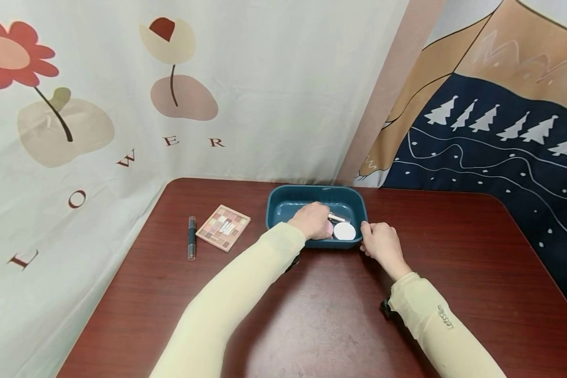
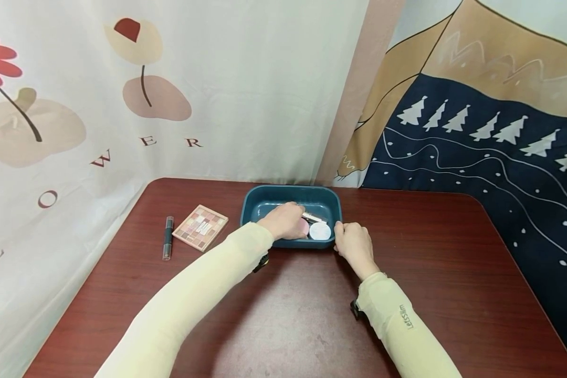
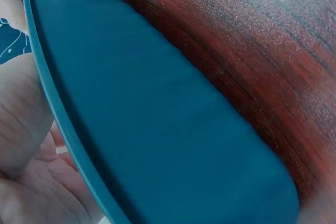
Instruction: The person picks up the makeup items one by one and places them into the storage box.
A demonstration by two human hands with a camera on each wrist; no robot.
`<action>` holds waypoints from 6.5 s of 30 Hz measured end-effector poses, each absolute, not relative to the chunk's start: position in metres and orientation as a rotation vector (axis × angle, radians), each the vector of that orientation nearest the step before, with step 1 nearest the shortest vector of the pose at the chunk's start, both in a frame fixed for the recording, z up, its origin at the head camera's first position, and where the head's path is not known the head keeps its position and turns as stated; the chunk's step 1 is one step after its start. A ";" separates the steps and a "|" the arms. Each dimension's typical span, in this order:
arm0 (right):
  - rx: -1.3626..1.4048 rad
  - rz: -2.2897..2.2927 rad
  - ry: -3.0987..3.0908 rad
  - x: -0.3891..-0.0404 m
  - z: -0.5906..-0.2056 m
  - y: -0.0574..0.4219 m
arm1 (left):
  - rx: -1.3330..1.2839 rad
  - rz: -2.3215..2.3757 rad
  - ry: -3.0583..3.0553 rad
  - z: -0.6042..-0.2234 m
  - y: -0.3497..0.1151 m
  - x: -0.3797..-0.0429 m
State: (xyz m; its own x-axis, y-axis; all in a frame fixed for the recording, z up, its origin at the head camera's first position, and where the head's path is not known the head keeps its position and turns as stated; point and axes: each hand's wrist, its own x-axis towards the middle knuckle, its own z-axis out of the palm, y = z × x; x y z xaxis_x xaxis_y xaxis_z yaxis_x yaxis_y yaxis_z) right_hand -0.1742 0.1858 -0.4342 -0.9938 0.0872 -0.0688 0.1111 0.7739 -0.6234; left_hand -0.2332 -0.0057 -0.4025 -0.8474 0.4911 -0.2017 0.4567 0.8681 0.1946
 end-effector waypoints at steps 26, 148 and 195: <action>0.105 -1.183 2.775 -0.181 -0.427 0.200 | 0.679 0.187 2.812 -0.412 -0.003 -0.239; 0.159 -0.946 2.889 -0.175 -0.422 0.192 | 0.392 0.501 3.059 -0.424 -0.233 -0.201; 0.181 -0.940 2.881 -0.175 -0.421 0.191 | 0.179 0.392 2.991 -0.437 -0.233 -0.211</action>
